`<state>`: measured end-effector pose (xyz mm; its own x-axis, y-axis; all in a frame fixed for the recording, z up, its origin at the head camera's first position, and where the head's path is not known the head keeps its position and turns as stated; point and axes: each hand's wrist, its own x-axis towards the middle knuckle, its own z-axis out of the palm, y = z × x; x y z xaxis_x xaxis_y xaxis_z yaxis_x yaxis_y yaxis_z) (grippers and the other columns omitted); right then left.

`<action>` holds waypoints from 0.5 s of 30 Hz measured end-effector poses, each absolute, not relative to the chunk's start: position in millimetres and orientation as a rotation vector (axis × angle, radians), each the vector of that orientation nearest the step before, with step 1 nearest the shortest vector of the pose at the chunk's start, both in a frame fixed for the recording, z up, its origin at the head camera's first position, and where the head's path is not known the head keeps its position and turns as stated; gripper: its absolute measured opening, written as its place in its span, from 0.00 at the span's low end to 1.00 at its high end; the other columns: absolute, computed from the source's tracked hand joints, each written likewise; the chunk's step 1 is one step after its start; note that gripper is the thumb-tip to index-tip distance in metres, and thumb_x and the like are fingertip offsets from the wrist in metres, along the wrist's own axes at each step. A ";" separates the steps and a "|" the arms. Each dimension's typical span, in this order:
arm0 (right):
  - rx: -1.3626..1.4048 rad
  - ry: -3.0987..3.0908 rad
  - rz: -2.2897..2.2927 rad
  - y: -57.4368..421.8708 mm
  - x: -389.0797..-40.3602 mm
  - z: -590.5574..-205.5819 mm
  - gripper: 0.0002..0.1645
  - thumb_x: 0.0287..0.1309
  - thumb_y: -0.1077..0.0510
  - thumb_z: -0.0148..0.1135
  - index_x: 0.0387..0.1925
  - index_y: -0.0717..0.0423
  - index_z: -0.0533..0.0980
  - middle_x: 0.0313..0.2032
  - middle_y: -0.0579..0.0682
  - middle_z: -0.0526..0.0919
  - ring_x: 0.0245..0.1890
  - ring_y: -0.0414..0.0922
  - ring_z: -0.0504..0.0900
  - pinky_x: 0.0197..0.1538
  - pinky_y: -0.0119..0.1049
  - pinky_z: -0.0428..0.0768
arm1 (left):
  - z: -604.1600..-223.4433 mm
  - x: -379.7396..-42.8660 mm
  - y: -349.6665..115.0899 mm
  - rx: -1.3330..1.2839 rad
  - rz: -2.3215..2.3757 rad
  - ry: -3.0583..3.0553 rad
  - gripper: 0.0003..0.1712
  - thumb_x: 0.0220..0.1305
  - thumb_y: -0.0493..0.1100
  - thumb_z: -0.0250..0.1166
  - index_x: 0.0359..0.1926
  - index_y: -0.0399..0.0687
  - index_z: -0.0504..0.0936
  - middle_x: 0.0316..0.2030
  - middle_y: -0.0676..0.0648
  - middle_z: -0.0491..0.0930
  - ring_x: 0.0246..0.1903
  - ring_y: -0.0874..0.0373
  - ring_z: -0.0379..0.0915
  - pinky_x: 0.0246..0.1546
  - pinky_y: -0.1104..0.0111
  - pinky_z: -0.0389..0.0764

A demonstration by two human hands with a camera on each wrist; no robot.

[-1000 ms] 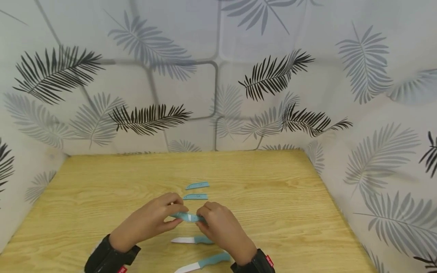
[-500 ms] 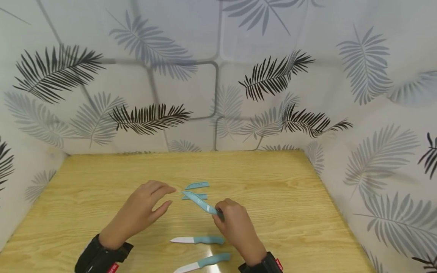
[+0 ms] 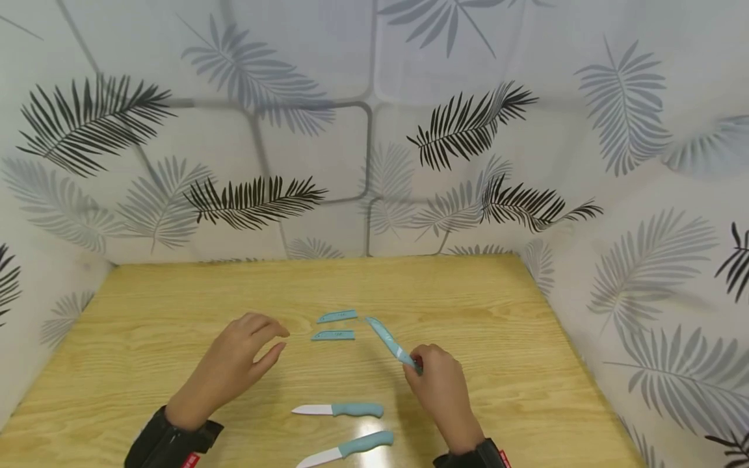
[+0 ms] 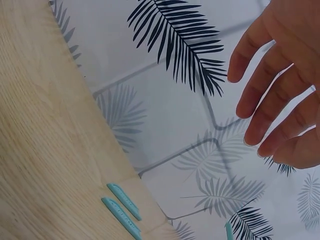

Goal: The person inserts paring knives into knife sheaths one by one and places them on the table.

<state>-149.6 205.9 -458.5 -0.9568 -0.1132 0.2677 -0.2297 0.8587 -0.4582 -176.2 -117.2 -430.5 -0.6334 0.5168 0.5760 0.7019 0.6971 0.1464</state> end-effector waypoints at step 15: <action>-0.105 -2.903 0.785 256.8 -131.5 -469.9 0.11 0.48 0.63 0.66 0.28 0.70 0.78 0.22 0.51 0.79 0.19 0.40 0.76 0.21 0.31 0.76 | -437.3 -175.8 -109.7 -0.931 -0.510 -2.428 0.08 0.56 0.40 0.67 0.38 0.48 0.82 0.37 0.52 0.77 0.41 0.57 0.71 0.39 0.63 0.75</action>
